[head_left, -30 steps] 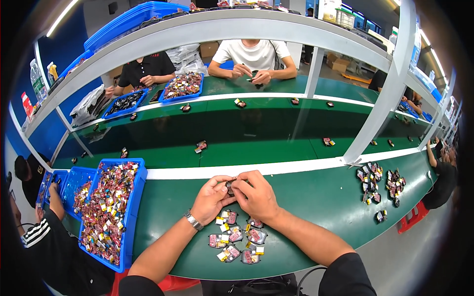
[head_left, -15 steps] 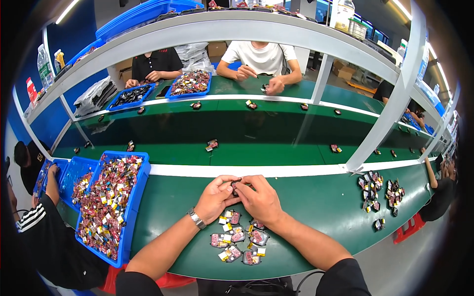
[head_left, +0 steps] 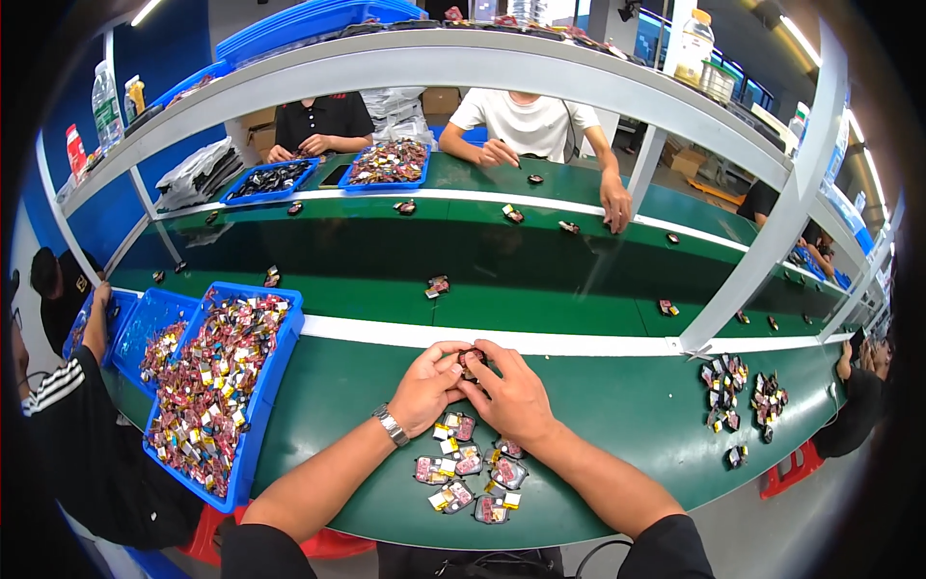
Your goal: Manually assemble or inspect small electronic components on a factory conveyor belt.
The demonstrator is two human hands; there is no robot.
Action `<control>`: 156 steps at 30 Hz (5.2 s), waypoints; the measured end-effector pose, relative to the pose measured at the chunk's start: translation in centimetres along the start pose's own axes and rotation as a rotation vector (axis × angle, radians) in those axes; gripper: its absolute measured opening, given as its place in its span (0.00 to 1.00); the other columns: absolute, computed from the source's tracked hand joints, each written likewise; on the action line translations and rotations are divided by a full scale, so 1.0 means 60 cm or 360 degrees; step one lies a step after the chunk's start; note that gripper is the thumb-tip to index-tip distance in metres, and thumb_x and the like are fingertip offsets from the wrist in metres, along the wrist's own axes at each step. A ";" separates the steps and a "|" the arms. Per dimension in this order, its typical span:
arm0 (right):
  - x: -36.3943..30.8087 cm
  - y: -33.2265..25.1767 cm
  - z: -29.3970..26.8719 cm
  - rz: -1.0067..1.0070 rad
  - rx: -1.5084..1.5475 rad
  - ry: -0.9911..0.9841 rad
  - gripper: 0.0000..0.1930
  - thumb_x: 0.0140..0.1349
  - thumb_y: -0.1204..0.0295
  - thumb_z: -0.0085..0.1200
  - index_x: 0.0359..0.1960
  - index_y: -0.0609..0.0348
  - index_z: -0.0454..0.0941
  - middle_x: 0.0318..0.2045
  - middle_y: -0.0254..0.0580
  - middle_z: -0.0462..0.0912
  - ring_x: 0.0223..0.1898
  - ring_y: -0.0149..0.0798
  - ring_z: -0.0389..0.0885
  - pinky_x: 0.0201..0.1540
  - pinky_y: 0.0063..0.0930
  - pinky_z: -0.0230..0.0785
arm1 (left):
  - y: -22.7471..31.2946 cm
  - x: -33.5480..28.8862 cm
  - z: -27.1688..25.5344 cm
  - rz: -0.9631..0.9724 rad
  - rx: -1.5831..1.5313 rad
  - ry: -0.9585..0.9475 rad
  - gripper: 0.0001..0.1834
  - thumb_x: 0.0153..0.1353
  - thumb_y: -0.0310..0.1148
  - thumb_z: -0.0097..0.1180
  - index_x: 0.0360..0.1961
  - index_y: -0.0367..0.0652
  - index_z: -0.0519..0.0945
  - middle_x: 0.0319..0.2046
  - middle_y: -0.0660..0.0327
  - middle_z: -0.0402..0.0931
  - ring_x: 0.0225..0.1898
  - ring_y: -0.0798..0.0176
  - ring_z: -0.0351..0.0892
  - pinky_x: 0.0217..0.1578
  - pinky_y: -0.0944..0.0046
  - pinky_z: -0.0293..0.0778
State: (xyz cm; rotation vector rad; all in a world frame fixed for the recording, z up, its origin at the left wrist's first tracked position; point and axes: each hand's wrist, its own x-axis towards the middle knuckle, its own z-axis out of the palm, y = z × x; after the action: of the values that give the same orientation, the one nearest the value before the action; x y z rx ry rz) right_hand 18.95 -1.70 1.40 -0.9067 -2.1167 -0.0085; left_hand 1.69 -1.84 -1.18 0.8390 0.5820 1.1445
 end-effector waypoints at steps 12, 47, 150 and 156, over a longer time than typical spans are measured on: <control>0.047 0.258 0.013 0.0695 -0.0204 0.0142 0.11 0.50 0.71 0.64 0.36 0.60 0.85 0.45 0.47 0.83 0.48 0.49 0.81 0.53 0.38 0.73 | 0.024 0.012 -0.025 0.0263 0.0530 0.0130 0.20 0.68 0.25 0.51 0.60 0.35 0.67 0.62 0.49 0.70 0.61 0.53 0.74 0.58 0.56 0.75; 0.097 0.088 0.043 0.0300 0.0685 -0.0290 0.31 0.52 0.71 0.66 0.59 0.59 0.71 0.45 0.44 0.83 0.53 0.45 0.77 0.56 0.37 0.70 | 0.039 0.016 -0.045 0.0083 0.0391 0.0476 0.18 0.76 0.40 0.41 0.51 0.35 0.73 0.43 0.53 0.79 0.36 0.65 0.81 0.38 0.67 0.80; -0.016 0.027 0.000 0.0414 0.0763 -0.0064 0.08 0.56 0.75 0.64 0.38 0.53 0.87 0.53 0.38 0.79 0.55 0.43 0.74 0.54 0.36 0.72 | 0.006 0.000 -0.010 -0.0028 0.0121 -0.0144 0.14 0.70 0.26 0.50 0.55 0.38 0.68 0.59 0.49 0.73 0.57 0.60 0.77 0.57 0.56 0.76; -0.015 0.021 0.004 0.0491 0.0934 -0.0125 0.09 0.57 0.75 0.62 0.40 0.54 0.85 0.58 0.41 0.75 0.60 0.49 0.71 0.58 0.39 0.69 | 0.000 -0.002 -0.009 0.0075 0.0180 -0.0080 0.11 0.71 0.24 0.47 0.53 0.38 0.68 0.63 0.48 0.70 0.59 0.59 0.75 0.58 0.56 0.75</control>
State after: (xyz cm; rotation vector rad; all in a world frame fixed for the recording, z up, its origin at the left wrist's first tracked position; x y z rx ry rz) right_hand 19.91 -1.23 0.27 -0.8621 -1.8623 0.7748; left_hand 1.23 -1.78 -1.50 0.9806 0.5923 1.1378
